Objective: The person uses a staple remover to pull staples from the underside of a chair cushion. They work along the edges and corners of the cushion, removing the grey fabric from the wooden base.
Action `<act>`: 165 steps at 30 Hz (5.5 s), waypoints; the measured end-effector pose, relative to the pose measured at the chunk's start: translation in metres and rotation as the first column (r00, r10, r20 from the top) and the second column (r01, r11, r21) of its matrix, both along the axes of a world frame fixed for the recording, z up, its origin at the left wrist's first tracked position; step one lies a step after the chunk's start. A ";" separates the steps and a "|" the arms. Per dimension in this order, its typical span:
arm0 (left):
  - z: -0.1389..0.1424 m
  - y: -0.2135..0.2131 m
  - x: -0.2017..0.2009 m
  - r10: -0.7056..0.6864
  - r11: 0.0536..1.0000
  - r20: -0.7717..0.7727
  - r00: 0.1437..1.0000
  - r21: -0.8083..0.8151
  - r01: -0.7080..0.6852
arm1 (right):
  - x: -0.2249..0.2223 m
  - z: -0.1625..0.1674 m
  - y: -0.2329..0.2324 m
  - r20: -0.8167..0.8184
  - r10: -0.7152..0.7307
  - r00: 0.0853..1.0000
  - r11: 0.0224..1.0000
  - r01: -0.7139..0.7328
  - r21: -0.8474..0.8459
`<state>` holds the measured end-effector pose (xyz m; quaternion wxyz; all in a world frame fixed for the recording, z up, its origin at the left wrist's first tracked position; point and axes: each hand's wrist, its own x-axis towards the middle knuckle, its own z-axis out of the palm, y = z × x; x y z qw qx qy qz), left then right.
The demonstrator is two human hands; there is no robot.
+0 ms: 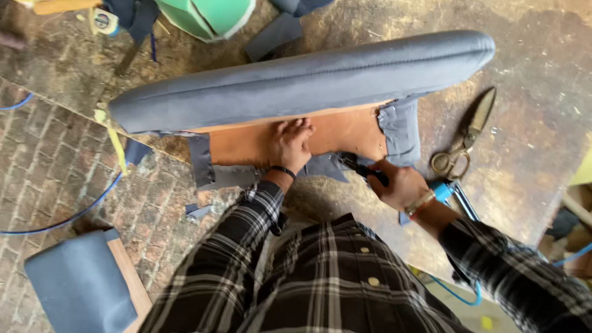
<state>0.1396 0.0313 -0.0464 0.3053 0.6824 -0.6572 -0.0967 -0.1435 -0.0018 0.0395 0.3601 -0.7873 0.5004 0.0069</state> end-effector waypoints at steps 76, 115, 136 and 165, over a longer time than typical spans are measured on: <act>0.011 -0.040 0.048 -0.629 0.769 0.110 0.770 0.235 0.594 | 0.032 0.060 -0.050 -0.642 0.447 0.623 0.874 -0.456 0.167; -0.036 -0.056 0.077 -0.658 0.722 0.075 0.749 0.347 0.599 | 0.076 -0.002 -0.181 -0.363 0.734 0.574 0.679 -0.617 0.398; 0.017 -0.052 0.058 -0.655 0.731 0.108 0.748 0.343 0.590 | 0.063 0.009 -0.141 -0.503 0.689 0.522 0.661 -0.737 0.140; 0.002 -0.039 0.050 -0.650 0.747 0.112 0.752 0.279 0.603 | -0.037 -0.009 -0.053 0.288 -0.600 0.746 0.766 0.431 0.477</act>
